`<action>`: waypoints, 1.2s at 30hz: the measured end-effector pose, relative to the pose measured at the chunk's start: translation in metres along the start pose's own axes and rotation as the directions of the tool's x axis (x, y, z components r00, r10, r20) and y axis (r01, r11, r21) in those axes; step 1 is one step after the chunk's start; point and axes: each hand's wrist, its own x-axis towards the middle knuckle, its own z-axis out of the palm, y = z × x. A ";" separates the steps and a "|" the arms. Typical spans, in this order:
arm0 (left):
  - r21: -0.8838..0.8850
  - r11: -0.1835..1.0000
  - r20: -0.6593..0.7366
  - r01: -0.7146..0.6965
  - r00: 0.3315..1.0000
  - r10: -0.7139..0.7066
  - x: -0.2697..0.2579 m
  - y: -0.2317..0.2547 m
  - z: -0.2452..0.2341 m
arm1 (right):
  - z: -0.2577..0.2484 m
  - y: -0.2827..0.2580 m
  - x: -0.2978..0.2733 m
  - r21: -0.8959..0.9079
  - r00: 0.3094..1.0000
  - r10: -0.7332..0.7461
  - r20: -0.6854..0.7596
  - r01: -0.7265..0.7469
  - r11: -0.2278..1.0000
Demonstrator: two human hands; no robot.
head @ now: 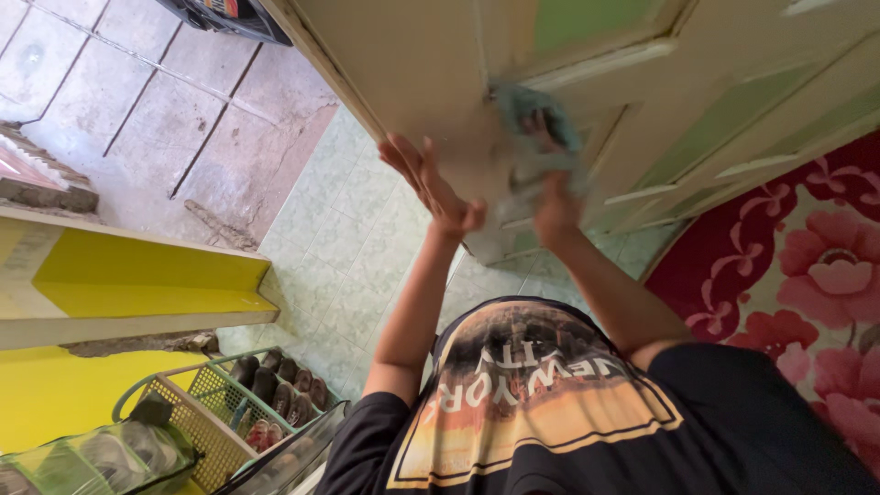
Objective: The person wipes a white paneled door with a light blue cloth, moving from the upper panels downward and covering the frame and handle area. The person folds the cloth once and continues wiping the same door surface.
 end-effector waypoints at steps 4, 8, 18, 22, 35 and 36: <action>-0.009 0.946 0.243 -0.323 0.917 0.315 -0.022 0.018 -0.005 | -0.032 -0.042 -0.005 0.470 0.875 0.484 -0.031 -0.414 0.779; -0.142 0.863 0.529 -0.485 0.699 0.480 -0.003 0.043 -0.009 | -0.046 -0.038 0.003 0.543 0.917 0.397 0.040 -0.354 0.762; -0.236 0.925 0.516 -0.296 0.769 0.378 0.023 0.066 -0.017 | -0.040 -0.072 -0.003 0.619 0.887 0.456 0.073 -0.398 0.677; -0.264 0.951 0.343 -0.161 0.906 0.248 0.025 0.075 -0.015 | -0.037 -0.075 -0.004 0.632 0.882 0.470 0.033 -0.383 0.674; -0.338 0.806 0.469 0.485 0.830 -0.302 0.012 0.071 -0.004 | -0.044 -0.077 -0.017 0.517 0.806 0.587 0.077 -0.536 0.668; -0.310 0.872 0.419 0.380 0.878 -0.234 0.012 0.074 -0.004 | -0.043 -0.076 -0.019 0.453 0.814 0.571 0.112 -0.553 0.699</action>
